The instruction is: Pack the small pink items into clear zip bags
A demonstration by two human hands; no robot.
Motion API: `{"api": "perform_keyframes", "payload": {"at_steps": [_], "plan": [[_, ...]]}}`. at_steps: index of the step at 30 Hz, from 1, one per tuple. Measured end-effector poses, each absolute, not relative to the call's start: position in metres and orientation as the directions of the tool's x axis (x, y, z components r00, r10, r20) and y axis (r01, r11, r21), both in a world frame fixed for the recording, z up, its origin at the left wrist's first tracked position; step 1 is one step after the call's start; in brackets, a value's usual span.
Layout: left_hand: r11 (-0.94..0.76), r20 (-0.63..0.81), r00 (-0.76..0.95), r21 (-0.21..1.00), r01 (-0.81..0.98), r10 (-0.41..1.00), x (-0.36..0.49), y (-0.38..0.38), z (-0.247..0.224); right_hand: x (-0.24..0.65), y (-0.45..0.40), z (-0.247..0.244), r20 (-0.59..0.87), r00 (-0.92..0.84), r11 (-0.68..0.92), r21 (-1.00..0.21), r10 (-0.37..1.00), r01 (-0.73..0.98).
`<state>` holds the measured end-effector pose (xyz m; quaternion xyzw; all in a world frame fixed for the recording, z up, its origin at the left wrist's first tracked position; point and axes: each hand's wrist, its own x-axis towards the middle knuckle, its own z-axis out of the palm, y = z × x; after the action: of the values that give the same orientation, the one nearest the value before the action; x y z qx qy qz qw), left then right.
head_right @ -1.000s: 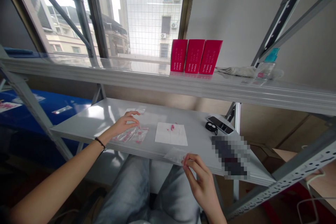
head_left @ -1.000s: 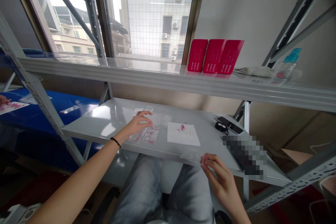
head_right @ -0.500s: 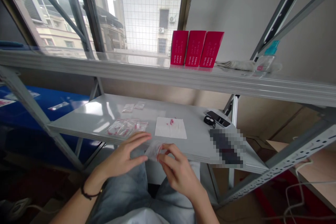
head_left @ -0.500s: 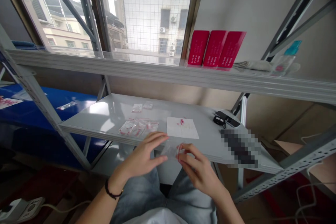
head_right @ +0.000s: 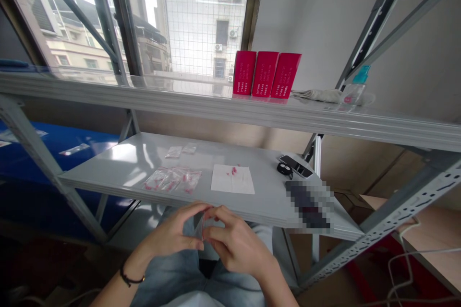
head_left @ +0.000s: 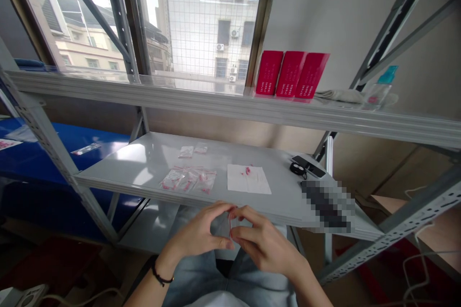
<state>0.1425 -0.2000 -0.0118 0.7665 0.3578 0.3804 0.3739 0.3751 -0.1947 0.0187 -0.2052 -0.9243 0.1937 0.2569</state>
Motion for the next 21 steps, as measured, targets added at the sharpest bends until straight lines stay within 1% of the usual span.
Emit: {"api": "perform_keyframes", "payload": {"at_steps": [3,6,10,11,13,14,15,16,18,21], "plan": [[-0.422,0.294,0.417,0.868,0.26,0.86,0.142,-0.198,-0.02,0.374,-0.191,0.017,0.394,-0.78,0.838,-0.464,0.486,0.288],[-0.43,0.308,0.407,0.866,0.255,0.86,0.143,-0.196,-0.024,0.372,-0.194,0.016,0.39,-0.778,0.834,-0.469,0.492,0.292],[-0.426,0.324,0.404,0.884,0.192,0.856,0.145,-0.192,-0.027,0.38,-0.185,0.014,0.408,-0.773,0.811,-0.539,0.486,0.226],[-0.405,0.315,0.402,0.9,0.161,0.86,0.146,-0.189,-0.028,0.385,-0.174,0.014,0.427,-0.748,0.797,-0.563,0.508,0.22],[-0.35,0.298,0.387,0.934,0.07,0.872,0.148,-0.179,-0.032,0.395,-0.139,0.014,0.462,-0.63,0.746,-0.593,0.624,0.304],[-0.32,0.29,0.38,0.947,0.015,0.878,0.149,-0.172,-0.033,0.4,-0.115,0.014,0.475,-0.488,0.677,-0.585,0.732,0.446],[-0.292,0.283,0.372,0.956,-0.035,0.884,0.151,-0.163,-0.033,0.403,-0.089,0.013,0.446,-0.355,0.564,-0.548,0.822,0.618],[-0.269,0.278,0.363,0.96,-0.077,0.89,0.154,-0.154,-0.032,0.406,-0.062,0.013,0.419,-0.296,0.496,-0.53,0.858,0.688],[-0.246,0.277,0.338,0.96,-0.131,0.9,0.16,-0.133,-0.027,0.41,-0.012,0.011,0.366,-0.258,0.422,-0.499,0.894,0.756],[-0.26,0.304,0.264,0.947,-0.191,0.915,0.171,-0.105,-0.021,0.409,0.037,0.004,0.262,-0.285,0.376,-0.432,0.922,0.82]]}}
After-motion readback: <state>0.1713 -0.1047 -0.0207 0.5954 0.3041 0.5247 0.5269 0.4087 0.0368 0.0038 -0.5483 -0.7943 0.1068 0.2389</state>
